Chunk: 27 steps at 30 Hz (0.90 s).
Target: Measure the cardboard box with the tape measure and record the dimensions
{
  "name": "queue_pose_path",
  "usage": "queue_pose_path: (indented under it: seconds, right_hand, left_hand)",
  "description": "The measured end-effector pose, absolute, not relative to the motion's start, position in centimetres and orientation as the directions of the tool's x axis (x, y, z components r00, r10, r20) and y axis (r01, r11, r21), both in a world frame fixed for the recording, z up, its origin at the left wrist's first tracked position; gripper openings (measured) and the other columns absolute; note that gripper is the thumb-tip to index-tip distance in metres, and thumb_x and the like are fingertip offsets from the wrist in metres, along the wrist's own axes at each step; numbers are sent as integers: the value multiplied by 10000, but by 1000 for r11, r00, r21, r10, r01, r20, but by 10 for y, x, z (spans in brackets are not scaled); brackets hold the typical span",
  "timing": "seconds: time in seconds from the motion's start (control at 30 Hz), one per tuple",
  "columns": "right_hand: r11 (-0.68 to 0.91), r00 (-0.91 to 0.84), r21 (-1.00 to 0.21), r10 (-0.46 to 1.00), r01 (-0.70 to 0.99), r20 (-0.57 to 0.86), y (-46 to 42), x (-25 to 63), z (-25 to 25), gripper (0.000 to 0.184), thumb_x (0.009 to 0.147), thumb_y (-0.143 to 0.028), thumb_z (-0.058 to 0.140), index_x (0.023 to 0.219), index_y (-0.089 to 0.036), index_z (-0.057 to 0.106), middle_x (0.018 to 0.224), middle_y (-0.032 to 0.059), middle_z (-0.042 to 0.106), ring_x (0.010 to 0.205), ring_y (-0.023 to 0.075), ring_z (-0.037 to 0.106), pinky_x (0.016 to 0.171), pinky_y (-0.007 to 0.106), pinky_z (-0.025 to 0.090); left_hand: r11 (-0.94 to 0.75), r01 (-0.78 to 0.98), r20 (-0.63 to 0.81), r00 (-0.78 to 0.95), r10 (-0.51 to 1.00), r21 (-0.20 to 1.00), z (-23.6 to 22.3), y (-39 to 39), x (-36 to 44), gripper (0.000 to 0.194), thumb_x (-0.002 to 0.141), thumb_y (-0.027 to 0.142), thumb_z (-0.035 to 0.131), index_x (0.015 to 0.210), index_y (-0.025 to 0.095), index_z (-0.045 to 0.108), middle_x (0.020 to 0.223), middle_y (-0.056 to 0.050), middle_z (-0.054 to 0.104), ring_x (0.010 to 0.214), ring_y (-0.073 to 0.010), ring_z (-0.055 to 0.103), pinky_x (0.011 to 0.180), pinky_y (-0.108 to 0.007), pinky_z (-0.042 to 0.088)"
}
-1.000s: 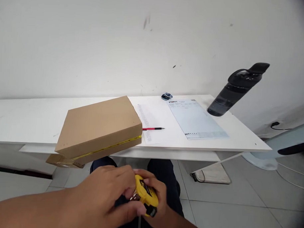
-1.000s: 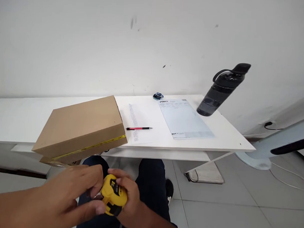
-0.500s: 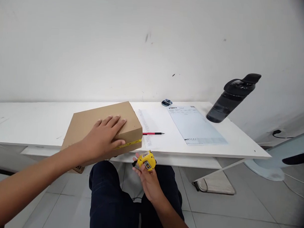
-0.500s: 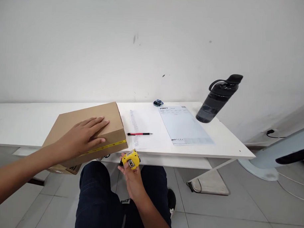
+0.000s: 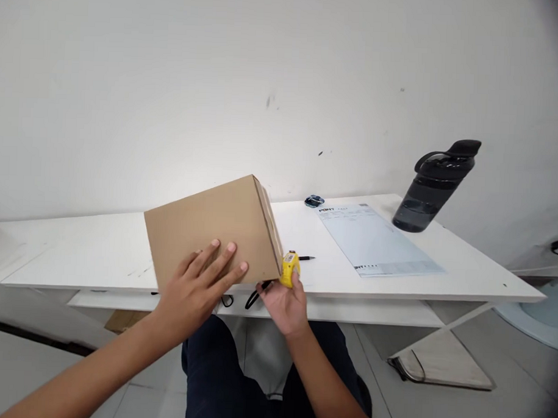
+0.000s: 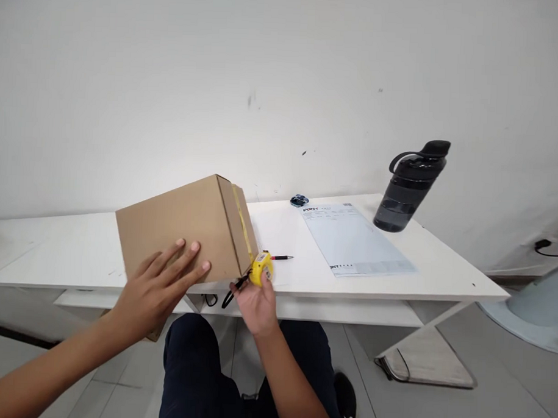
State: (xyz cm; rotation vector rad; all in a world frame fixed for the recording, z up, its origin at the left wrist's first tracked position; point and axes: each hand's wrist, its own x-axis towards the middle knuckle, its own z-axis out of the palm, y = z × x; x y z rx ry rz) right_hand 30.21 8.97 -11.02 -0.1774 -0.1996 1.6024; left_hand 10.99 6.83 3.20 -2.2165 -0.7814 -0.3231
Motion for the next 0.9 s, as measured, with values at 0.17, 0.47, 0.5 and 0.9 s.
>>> queue_pose_path:
  seconds: [0.17,0.47,0.5,0.9]
  right_hand:
    - [110,77,-193,983,-975,169,120,336,-84,316,729,-483,798,988,-328,705,952,-63,743,829,153,669,728,308,571]
    - [-86,-296,-565,909,-821,293,156,369,-24,380,705,-512,813,740,-205,592,552,-80,574,391,43,388,394,164,326]
    - [-94,-323,-590,900,-802,295,156,369,-19,386,722,-522,796,736,-204,579,544,-81,565,379,40,372,389,166,318]
    - [-77,-364,-713,894,-697,260,145,348,-8,353,758,-495,773,843,-205,592,604,-63,605,377,31,349,392,168,321]
  left_hand:
    - [-596,617,574,764,295,-515,9,84,96,906,877,365,701,1601,242,170,1657,-171,171,1525,-383,206,1149,-540,353]
    - [-739,670,888,297,352,69,-33,111,119,973,903,220,641,1600,284,-35,1690,-163,10,1560,-322,75,1214,-590,224]
    - [-721,664,884,198,424,197,-36,113,121,937,918,250,625,1600,294,-17,1684,-174,67,1553,-321,131,1206,-580,255]
    - [-557,547,691,-56,720,625,-52,131,97,847,920,495,595,1561,203,125,1517,-203,401,1414,-298,417,1161,-493,370]
